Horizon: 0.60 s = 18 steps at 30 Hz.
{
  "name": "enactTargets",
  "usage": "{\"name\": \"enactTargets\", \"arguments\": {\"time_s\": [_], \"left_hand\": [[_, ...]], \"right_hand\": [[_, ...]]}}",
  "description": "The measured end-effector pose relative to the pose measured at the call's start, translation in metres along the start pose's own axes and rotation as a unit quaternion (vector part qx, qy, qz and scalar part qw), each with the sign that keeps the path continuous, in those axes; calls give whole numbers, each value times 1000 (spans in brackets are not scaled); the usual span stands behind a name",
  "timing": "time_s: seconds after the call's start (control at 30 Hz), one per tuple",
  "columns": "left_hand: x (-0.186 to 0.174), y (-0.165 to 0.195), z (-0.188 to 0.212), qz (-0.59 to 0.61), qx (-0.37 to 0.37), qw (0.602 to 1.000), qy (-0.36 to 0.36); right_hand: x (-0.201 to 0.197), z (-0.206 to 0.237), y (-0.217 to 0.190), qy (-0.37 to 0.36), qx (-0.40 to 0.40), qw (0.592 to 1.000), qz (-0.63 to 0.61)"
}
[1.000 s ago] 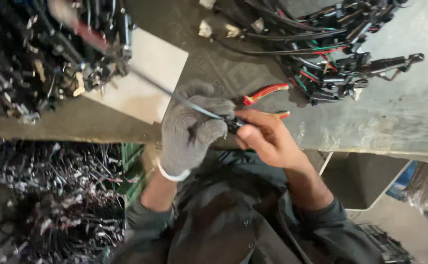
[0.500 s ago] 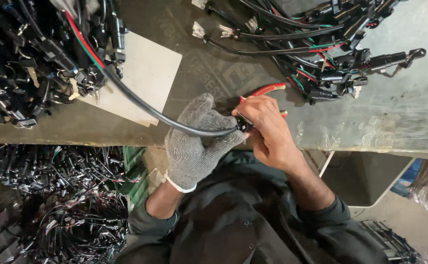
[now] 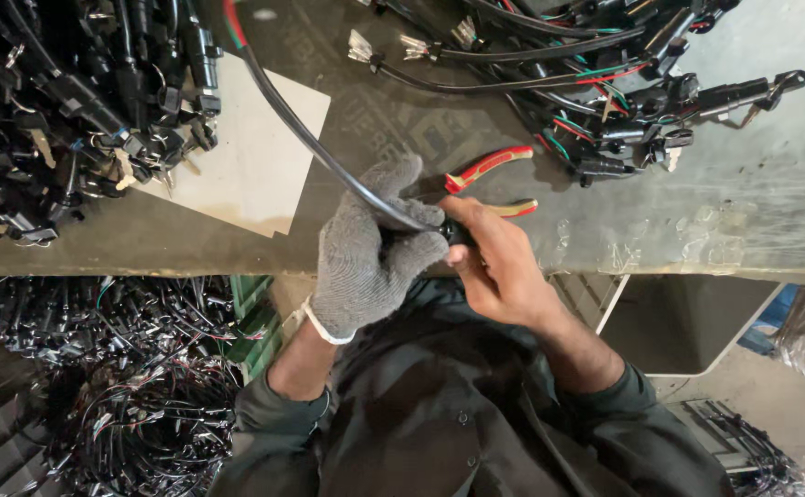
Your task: The person holds a black cable in a gloved hand and uses red-handled pliers to strip insulation from its ends, exposing colored inner wires. They work through several cable ends one at a time at the workbench, setting processed cables aside with other finished harnesses.
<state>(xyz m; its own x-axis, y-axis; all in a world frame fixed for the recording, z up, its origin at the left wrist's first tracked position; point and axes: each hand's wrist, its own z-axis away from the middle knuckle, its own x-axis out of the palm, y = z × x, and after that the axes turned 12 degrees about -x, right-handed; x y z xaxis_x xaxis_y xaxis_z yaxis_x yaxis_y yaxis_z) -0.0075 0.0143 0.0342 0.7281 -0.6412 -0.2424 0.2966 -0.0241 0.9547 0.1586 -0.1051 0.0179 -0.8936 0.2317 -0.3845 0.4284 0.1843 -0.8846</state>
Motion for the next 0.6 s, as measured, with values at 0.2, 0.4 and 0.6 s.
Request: {"name": "enactTargets", "arguments": {"time_s": [0.2,0.4,0.6], "left_hand": [[14,1,11,-77,25,995,56],[-5,-12,1,17,141,984,-106],[-13,-13,-2,27,121,986,-109]], "right_hand": [[4,5,17,9,190,950,-246],[15,6,8,-13,137,948,-287],[18,-1,17,-112,156,958,-214]]}}
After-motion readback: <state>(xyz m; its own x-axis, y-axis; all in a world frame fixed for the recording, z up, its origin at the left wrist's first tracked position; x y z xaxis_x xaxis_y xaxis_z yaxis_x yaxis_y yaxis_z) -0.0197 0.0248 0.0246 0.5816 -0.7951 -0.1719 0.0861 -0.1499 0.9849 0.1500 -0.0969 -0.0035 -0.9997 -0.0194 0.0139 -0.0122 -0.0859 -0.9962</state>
